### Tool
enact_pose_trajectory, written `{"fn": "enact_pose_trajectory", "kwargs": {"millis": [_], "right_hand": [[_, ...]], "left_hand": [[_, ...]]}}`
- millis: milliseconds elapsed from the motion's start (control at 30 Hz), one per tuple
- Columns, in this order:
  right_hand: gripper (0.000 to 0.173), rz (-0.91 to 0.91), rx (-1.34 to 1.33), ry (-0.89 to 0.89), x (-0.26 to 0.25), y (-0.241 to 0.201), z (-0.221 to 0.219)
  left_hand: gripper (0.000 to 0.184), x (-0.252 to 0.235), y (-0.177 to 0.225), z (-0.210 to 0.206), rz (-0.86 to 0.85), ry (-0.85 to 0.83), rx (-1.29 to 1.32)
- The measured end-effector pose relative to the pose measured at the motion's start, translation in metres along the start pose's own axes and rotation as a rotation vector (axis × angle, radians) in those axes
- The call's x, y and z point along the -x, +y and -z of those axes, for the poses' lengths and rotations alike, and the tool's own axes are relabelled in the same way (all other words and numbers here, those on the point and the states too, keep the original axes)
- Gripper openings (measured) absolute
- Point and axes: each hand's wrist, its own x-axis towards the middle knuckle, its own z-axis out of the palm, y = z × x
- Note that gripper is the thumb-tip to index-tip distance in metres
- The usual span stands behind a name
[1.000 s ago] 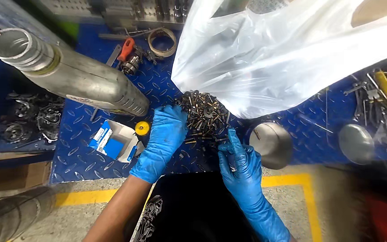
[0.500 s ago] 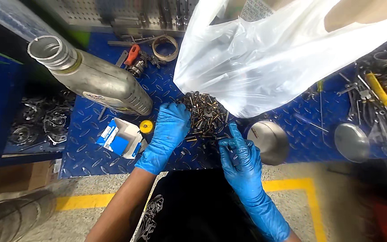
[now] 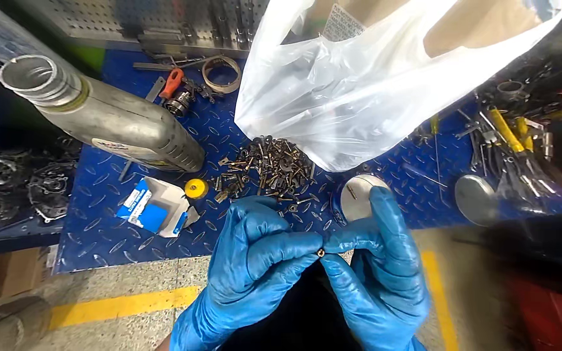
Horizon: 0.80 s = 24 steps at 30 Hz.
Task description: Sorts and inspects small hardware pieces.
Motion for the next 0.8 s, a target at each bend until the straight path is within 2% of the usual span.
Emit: {"fn": "enact_pose_trajectory", "kwargs": {"millis": [400,800], "right_hand": [[0.064,0.041,-0.001,0.024,0.0072,-0.0048,0.0026],[0.066,0.067,0.088,0.044,0.0066,-0.0007,0.0077]], "left_hand": [[0.008,0.0017,0.0110,0.0007,-0.029,-0.035,-0.049],[0.009,-0.0016,0.0073,-0.0062,-0.066,-0.035,-0.093]]}}
